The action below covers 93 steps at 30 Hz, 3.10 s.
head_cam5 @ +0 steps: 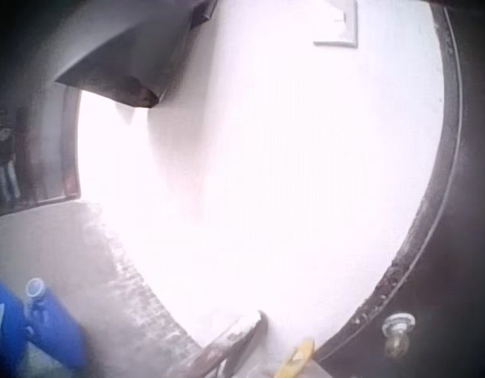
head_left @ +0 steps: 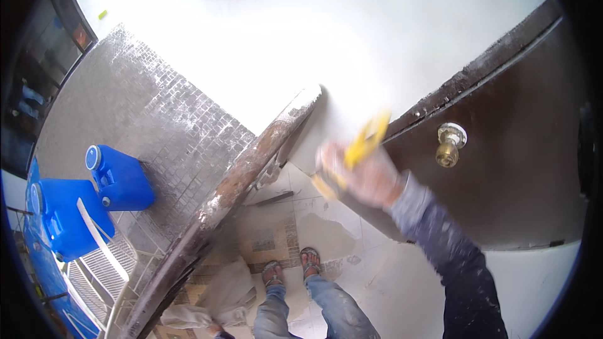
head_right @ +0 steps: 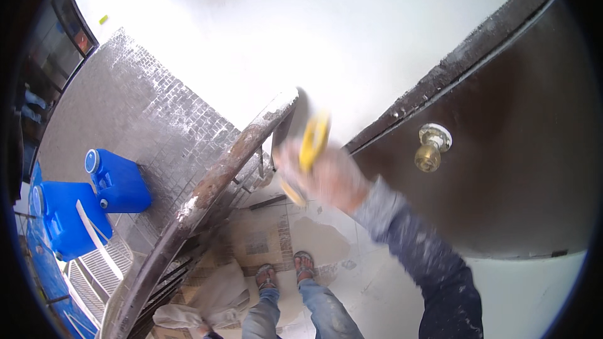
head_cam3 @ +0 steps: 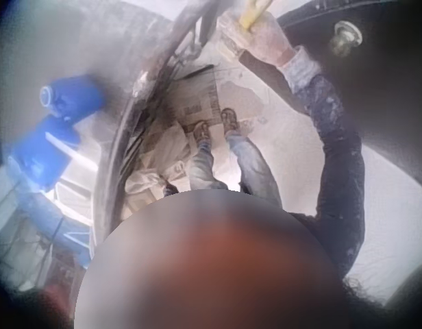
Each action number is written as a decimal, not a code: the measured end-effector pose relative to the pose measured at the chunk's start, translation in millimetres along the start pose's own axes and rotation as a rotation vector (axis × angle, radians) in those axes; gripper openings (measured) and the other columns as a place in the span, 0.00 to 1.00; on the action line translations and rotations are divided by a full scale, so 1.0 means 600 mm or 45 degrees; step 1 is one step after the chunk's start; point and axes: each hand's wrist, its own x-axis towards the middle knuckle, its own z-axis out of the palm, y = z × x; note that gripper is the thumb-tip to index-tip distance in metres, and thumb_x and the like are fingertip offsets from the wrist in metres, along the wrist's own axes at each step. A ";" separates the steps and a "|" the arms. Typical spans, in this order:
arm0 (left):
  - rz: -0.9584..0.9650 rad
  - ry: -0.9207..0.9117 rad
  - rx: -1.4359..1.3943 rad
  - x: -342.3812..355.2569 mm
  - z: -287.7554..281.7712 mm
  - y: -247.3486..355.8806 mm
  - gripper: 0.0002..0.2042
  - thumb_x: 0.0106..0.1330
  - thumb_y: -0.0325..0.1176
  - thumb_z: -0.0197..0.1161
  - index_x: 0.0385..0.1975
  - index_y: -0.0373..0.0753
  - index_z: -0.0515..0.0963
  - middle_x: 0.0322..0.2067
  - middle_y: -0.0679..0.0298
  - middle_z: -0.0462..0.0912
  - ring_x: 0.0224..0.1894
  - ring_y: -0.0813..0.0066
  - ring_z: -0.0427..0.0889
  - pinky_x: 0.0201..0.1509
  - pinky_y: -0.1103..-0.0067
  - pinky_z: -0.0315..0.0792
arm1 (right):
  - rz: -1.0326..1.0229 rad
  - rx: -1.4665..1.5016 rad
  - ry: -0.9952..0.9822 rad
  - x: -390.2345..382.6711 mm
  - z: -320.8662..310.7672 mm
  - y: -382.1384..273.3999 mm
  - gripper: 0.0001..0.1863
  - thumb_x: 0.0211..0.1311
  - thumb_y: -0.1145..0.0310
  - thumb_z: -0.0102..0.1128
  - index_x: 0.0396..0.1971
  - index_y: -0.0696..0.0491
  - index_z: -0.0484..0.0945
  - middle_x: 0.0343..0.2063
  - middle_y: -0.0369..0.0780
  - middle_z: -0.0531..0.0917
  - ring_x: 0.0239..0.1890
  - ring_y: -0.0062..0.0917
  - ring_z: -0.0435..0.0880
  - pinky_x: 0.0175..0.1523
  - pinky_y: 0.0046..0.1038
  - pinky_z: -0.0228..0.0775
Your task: The person scoops white plaster from a sack using a trowel and applies it to a wall with a yellow brush. They repeatedly transfer material from the trowel to the brush and spread it along the wall surface.
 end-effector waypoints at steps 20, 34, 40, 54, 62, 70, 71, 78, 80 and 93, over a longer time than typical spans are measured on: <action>-0.289 0.068 -0.196 0.217 -0.022 -0.065 0.29 0.56 0.49 0.63 0.52 0.34 0.74 0.47 0.53 0.79 0.44 0.54 0.79 0.41 0.61 0.76 | 0.054 -1.004 0.385 0.246 -0.034 0.007 0.20 0.66 0.49 0.54 0.36 0.52 0.82 0.22 0.39 0.83 0.25 0.23 0.83 0.38 0.29 0.79; 0.174 -0.040 0.839 0.097 -0.086 0.075 0.34 0.59 0.60 0.56 0.51 0.31 0.76 0.48 0.45 0.79 0.55 0.47 0.75 0.60 0.62 0.66 | -0.977 1.100 0.060 0.072 0.220 -0.025 0.11 0.67 0.66 0.56 0.43 0.56 0.79 0.32 0.39 0.84 0.33 0.17 0.84 0.31 0.19 0.78; 0.546 -0.027 1.733 0.021 -0.035 0.224 0.30 0.63 0.66 0.44 0.35 0.48 0.86 0.36 0.59 0.86 0.43 0.64 0.84 0.49 0.68 0.74 | -1.072 0.005 0.527 0.087 0.182 0.106 0.10 0.66 0.66 0.56 0.32 0.54 0.83 0.20 0.36 0.84 0.20 0.23 0.83 0.31 0.23 0.79; 1.937 -0.683 1.083 -0.020 0.635 0.549 0.27 0.63 0.42 0.60 0.62 0.41 0.65 0.57 0.51 0.70 0.56 0.54 0.75 0.56 0.65 0.71 | 0.463 -0.067 0.280 -0.231 0.434 0.840 0.12 0.60 0.59 0.65 0.31 0.53 0.82 0.24 0.35 0.83 0.26 0.19 0.80 0.36 0.24 0.72; 1.754 -0.344 0.923 -0.049 0.799 0.555 0.17 0.61 0.32 0.59 0.50 0.40 0.69 0.46 0.57 0.77 0.49 0.57 0.78 0.51 0.65 0.74 | 0.449 0.105 0.281 -0.228 0.445 0.858 0.10 0.61 0.62 0.63 0.34 0.54 0.82 0.30 0.35 0.84 0.33 0.17 0.81 0.42 0.22 0.73; 1.740 -0.515 0.943 0.015 0.588 0.409 0.11 0.58 0.32 0.58 0.40 0.39 0.72 0.39 0.54 0.76 0.45 0.54 0.78 0.46 0.63 0.73 | 0.302 0.296 -0.010 -0.087 0.565 0.902 0.11 0.64 0.60 0.60 0.39 0.51 0.82 0.31 0.32 0.83 0.32 0.15 0.78 0.40 0.20 0.72; 1.690 -0.507 0.998 0.021 0.557 0.399 0.12 0.58 0.33 0.59 0.40 0.39 0.72 0.39 0.54 0.76 0.45 0.53 0.79 0.46 0.62 0.73 | 0.265 0.265 -0.141 -0.060 0.594 0.908 0.13 0.64 0.59 0.60 0.40 0.51 0.82 0.33 0.34 0.83 0.34 0.17 0.79 0.41 0.22 0.72; 1.466 -0.505 1.108 0.044 0.414 0.369 0.16 0.59 0.39 0.62 0.42 0.36 0.74 0.42 0.50 0.77 0.49 0.51 0.77 0.52 0.61 0.70 | 0.086 -0.073 0.104 0.017 0.640 0.953 0.14 0.59 0.54 0.61 0.37 0.47 0.84 0.31 0.38 0.86 0.32 0.29 0.85 0.40 0.32 0.76; 1.376 -0.481 1.104 0.060 0.393 0.363 0.17 0.59 0.40 0.62 0.43 0.35 0.73 0.43 0.49 0.77 0.50 0.49 0.76 0.53 0.61 0.69 | 0.206 -0.356 0.350 -0.008 0.584 0.965 0.13 0.59 0.53 0.60 0.34 0.45 0.85 0.27 0.37 0.86 0.29 0.27 0.85 0.39 0.31 0.77; 1.255 -0.553 1.185 0.085 0.417 0.356 0.19 0.60 0.42 0.62 0.44 0.34 0.75 0.46 0.50 0.78 0.52 0.51 0.75 0.56 0.62 0.69 | 0.488 -0.865 0.312 0.083 0.486 0.977 0.14 0.60 0.52 0.59 0.33 0.46 0.84 0.36 0.43 0.84 0.43 0.37 0.81 0.50 0.38 0.72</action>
